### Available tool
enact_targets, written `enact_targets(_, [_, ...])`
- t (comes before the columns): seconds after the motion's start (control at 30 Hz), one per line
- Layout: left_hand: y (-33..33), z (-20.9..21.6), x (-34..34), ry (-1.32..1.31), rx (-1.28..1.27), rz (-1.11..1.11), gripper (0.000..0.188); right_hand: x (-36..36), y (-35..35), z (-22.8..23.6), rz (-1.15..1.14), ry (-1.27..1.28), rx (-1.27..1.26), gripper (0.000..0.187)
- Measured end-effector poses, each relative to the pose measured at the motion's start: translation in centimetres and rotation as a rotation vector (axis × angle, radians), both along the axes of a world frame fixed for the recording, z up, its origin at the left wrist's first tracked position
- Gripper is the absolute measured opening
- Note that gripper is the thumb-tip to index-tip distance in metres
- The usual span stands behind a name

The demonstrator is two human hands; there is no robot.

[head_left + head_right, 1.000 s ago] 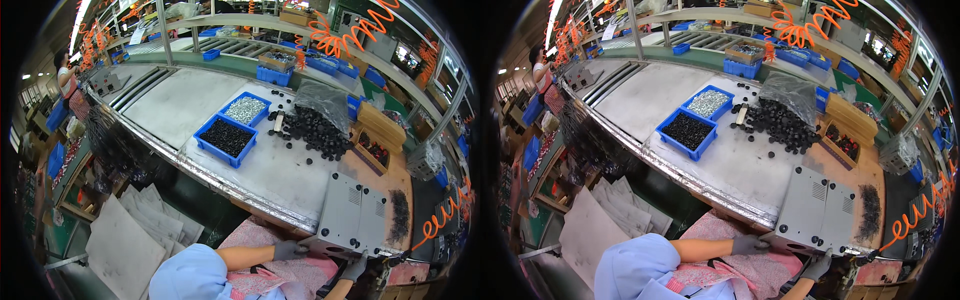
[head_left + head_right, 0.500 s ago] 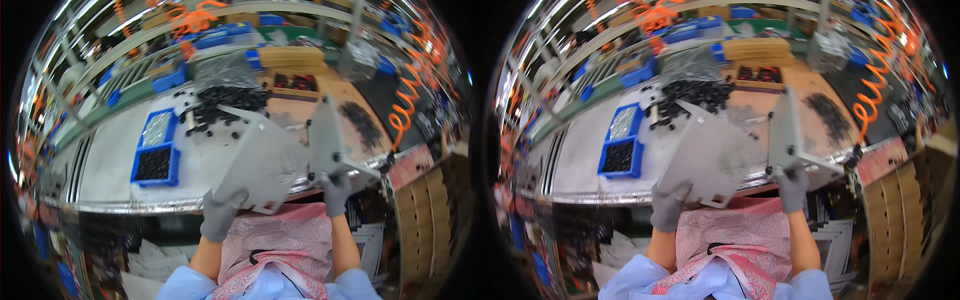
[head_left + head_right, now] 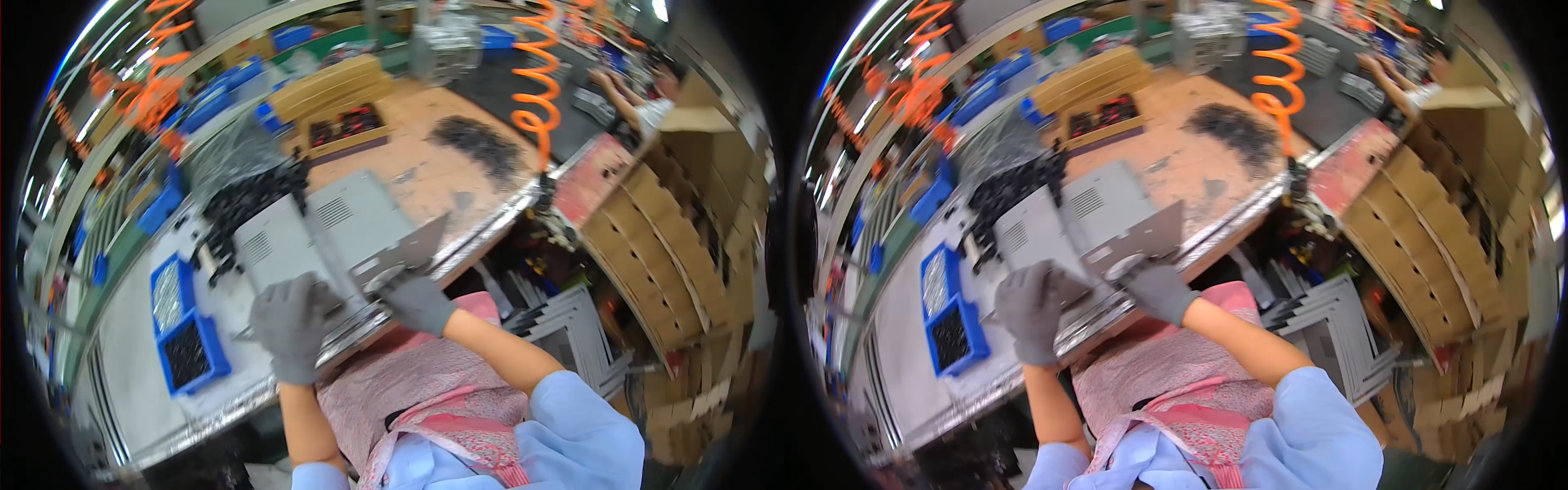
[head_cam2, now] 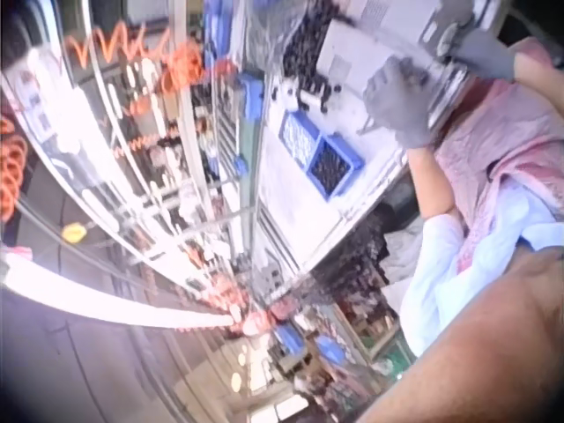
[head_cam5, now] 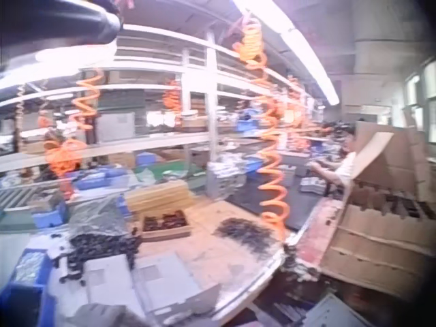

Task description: Assembling and screwing components into metal chassis on a factory production line.

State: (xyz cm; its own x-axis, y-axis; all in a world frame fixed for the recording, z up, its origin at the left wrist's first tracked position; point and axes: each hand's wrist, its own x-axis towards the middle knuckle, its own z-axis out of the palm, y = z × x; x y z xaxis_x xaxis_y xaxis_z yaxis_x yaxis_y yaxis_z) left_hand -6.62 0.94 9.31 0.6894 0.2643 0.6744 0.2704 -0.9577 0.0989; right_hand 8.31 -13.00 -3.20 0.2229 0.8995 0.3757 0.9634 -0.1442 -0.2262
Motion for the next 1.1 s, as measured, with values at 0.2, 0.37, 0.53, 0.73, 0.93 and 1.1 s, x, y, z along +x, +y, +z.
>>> enact_targets(0.2, [-1.1,-0.2,0.8,-0.03,0.051,0.044,0.008,-0.4,0.1,0.0,0.066,0.143,0.109,0.032])
enact_targets(0.37, [-2.0,-0.9,2.6,-0.039,0.176,0.23,0.012,0.8,-2.8,1.8,0.163,0.194,0.163,0.038])
enact_targets(0.53, [-2.2,-1.1,1.1,0.067,0.118,0.237,0.016,6.8,-13.8,6.8,-0.212,-0.176,0.276,0.022])
enact_targets(0.73, [-2.0,-1.2,1.2,0.026,0.101,0.2,0.019,16.6,-34.0,18.4,-0.885,-0.74,0.593,0.03])
enact_targets(0.93, [-2.4,-0.8,1.2,0.027,0.078,0.183,0.019,16.8,-52.7,23.3,-1.825,-0.119,0.543,0.028])
enact_targets(1.1, [-3.0,-0.6,1.2,0.017,0.058,0.261,0.02,16.0,-55.3,19.4,-1.594,-0.068,0.05,0.05])
